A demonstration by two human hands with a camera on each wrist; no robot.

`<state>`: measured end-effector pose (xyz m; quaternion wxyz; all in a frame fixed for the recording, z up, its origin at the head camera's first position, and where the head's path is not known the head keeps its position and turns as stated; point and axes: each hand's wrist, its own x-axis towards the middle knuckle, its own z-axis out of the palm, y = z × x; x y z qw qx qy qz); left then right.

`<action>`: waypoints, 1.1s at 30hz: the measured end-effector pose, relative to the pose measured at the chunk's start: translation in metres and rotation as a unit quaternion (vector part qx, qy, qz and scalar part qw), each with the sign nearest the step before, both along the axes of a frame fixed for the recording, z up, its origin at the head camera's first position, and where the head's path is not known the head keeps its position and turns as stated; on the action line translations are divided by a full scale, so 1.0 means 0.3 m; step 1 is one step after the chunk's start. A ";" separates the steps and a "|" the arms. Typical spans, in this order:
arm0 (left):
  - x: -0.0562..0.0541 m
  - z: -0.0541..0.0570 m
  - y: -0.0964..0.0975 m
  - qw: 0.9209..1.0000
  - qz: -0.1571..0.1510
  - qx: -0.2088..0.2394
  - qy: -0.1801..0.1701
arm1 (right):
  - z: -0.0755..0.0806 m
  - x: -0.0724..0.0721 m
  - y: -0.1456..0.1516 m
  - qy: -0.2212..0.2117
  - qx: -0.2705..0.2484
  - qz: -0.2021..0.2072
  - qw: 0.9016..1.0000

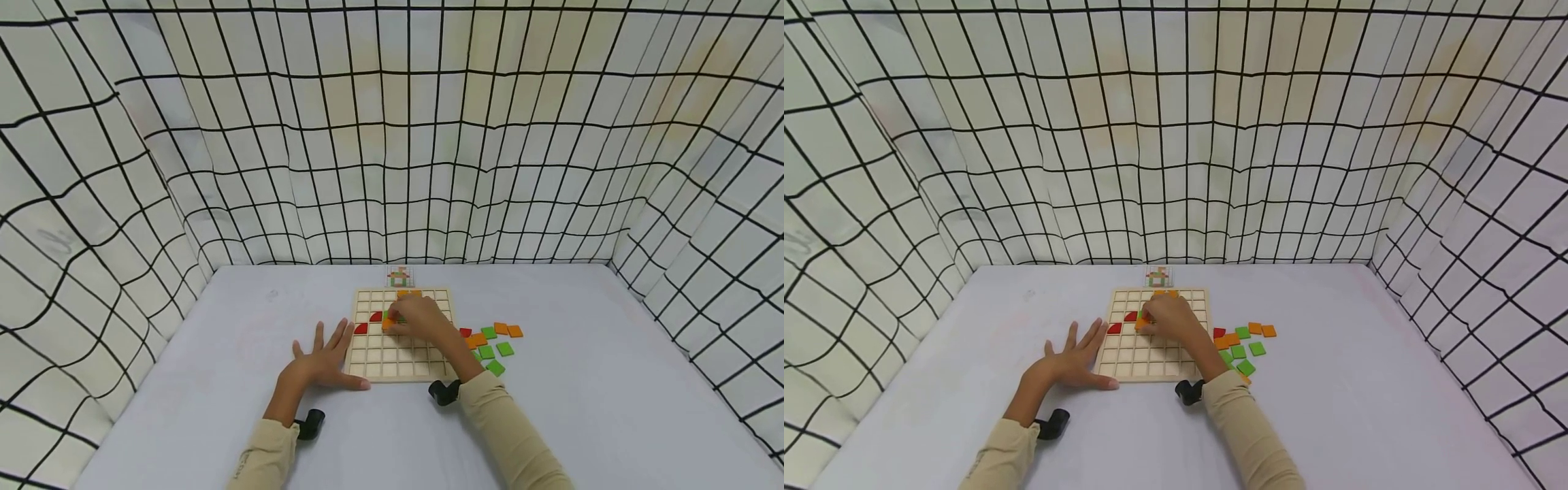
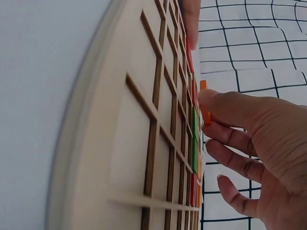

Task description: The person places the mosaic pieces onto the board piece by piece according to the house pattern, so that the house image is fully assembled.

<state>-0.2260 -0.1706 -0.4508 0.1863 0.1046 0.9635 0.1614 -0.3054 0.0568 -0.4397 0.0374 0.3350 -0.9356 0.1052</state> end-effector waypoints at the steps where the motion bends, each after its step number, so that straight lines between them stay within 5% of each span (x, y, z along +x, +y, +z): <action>1: -0.001 -0.001 -0.001 1.000 -0.001 -0.001 0.001 | -0.002 -0.001 -0.008 0.003 0.005 -0.003 1.000; 33: -0.004 0.003 0.000 1.000 -0.001 -0.007 0.005 | -0.031 0.006 -0.106 0.016 0.042 -0.031 0.998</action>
